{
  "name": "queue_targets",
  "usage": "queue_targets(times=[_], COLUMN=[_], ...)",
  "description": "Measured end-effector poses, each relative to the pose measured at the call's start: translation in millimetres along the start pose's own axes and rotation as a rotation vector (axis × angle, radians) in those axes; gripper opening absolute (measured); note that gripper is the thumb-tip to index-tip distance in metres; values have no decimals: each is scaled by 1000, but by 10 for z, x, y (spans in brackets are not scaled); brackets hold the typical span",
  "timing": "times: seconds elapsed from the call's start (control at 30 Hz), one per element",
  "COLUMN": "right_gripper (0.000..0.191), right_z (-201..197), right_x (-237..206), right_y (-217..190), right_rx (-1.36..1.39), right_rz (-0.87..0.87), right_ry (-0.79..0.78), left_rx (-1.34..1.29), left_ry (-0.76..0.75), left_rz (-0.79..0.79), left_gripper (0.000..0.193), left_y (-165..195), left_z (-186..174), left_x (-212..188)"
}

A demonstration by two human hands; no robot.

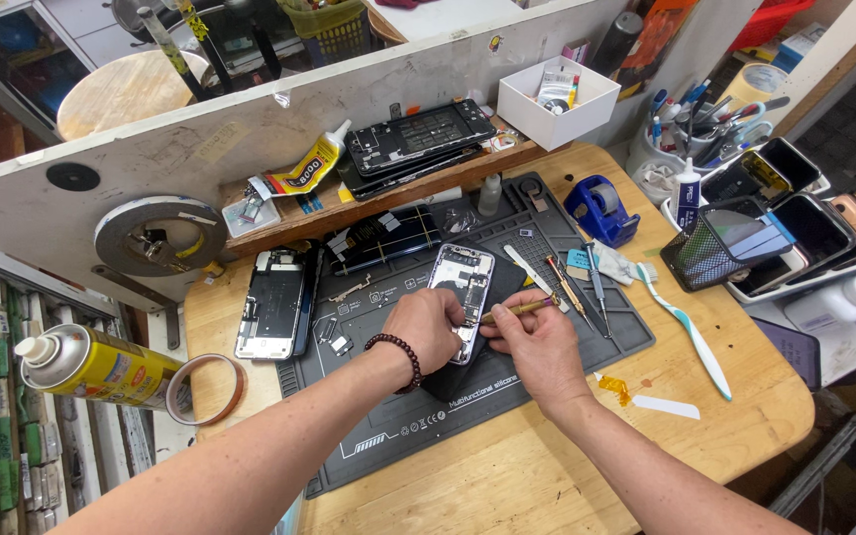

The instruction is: The person works on a disassembled smartphone, using a small screwdriver and tweezers to remove and reposition internal components. The person repeatedly adjusts small parts near the camera module and battery area, then uses a precision screwdriver to tighten screws on the phone's internal frame.

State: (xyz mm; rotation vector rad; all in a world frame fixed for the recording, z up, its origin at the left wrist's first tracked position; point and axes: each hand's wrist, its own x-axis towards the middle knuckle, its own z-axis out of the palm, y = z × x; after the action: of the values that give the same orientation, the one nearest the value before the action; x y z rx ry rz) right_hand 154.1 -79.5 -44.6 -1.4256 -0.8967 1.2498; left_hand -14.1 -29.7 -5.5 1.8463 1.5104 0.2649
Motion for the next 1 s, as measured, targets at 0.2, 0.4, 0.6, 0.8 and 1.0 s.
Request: queue_targets(times=[0.2,0.4,0.6,0.8,1.0], right_gripper=[15,14,15,15,16], right_z=[-13,-14,18,43,33], right_x=[3,-4,27,67,96], right_y=[6,10,-46,-75,-28], right_rx=[-10,-1,-15,-63,-26], right_rz=[-3,-4,3,-18,-20], right_ry=[-18,-7,50,43,22], left_rx=[5,-43,-68,-72,-68], left_ry=[63,65,89,53,70], left_rz=[105,46,26,3,6], left_gripper=[20,20,20,21,22], left_y=[-30,-7,14,36,24], left_z=[23,27,18,4,11], left_x=[-67,-127,-146,-141,-136])
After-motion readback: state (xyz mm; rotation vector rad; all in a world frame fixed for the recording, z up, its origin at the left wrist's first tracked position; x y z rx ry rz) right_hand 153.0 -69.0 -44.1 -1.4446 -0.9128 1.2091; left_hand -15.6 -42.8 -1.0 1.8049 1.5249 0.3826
